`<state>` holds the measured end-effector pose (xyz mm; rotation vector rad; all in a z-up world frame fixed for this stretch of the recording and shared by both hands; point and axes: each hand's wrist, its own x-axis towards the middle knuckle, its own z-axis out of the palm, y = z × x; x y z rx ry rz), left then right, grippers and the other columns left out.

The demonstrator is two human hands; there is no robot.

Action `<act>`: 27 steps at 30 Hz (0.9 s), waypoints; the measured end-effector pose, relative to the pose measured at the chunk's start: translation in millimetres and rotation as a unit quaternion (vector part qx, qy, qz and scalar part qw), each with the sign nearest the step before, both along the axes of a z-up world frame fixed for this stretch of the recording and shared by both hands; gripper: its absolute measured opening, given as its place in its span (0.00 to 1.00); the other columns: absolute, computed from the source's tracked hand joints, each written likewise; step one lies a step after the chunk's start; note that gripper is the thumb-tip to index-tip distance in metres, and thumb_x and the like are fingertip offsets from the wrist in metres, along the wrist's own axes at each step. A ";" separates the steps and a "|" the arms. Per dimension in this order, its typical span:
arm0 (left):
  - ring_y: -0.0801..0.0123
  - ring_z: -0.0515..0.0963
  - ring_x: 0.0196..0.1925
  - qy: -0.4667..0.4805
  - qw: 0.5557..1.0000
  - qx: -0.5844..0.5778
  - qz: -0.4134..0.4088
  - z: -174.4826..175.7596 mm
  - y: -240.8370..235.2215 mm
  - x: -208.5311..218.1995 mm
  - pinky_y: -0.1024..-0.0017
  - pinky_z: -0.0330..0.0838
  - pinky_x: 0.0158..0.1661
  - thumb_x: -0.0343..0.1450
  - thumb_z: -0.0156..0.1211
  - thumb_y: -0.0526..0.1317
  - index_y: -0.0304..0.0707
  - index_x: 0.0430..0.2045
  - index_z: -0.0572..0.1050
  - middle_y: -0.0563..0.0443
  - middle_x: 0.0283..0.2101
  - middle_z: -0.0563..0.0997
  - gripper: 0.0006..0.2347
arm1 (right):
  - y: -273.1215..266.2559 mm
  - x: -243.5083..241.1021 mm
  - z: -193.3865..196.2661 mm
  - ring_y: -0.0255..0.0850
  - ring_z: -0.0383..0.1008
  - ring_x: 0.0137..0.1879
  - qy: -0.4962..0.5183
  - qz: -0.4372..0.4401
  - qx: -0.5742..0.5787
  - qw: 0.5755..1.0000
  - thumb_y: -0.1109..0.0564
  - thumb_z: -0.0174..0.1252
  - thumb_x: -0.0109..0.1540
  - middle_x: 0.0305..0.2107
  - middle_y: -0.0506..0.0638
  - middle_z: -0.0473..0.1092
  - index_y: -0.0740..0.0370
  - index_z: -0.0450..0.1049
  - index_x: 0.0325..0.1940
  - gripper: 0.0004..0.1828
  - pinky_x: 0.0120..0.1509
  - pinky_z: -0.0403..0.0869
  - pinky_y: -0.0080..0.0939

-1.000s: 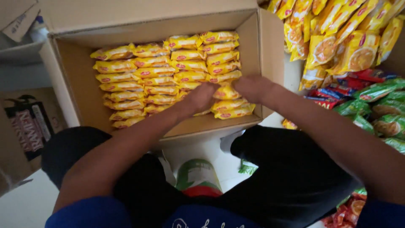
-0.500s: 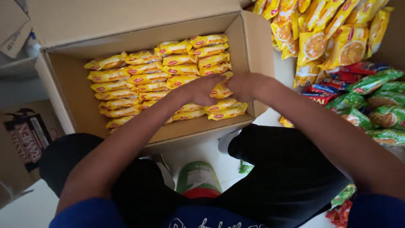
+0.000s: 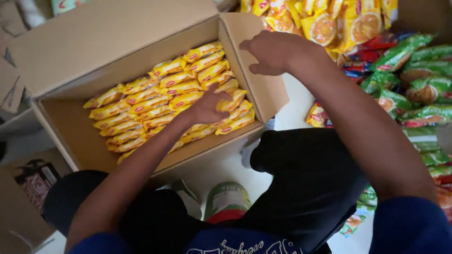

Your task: The person organizes and packs yellow packets of instant noodles into a cardboard box by hand while sitting on the floor among various food supplies.

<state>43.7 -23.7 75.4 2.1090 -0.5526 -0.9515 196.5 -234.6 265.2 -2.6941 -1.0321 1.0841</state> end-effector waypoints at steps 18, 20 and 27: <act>0.42 0.47 0.78 0.036 0.999 0.021 0.028 -12.5 -31.0 3.2 0.58 0.41 0.72 0.79 0.38 0.61 0.18 0.69 0.49 0.22 0.74 0.50 0.37 | -269.9 -233.5 -142.9 0.29 0.72 0.46 -0.030 -0.578 0.429 0.694 0.60 0.56 0.67 0.41 0.45 0.74 0.64 0.72 0.56 0.13 0.52 0.74 0.34; 0.45 0.66 0.71 0.048 0.993 0.075 0.081 24.7 -47.6 11.0 0.56 0.60 0.67 0.77 0.37 0.60 0.26 0.64 0.63 0.24 0.66 0.68 0.32 | -267.3 -282.1 -176.3 0.32 0.76 0.48 0.023 -0.620 0.446 0.645 0.64 0.57 0.70 0.41 0.48 0.75 0.66 0.73 0.53 0.07 0.57 0.76 0.36; 0.37 0.80 0.48 -0.157 0.953 0.240 0.100 100.4 -97.4 19.3 0.49 0.73 0.48 0.71 0.59 0.50 0.30 0.51 0.76 0.24 0.44 0.79 0.21 | -252.8 -344.9 -265.2 0.40 0.80 0.49 0.075 -0.729 0.488 0.474 0.66 0.56 0.66 0.43 0.53 0.77 0.67 0.71 0.58 0.16 0.55 0.79 0.42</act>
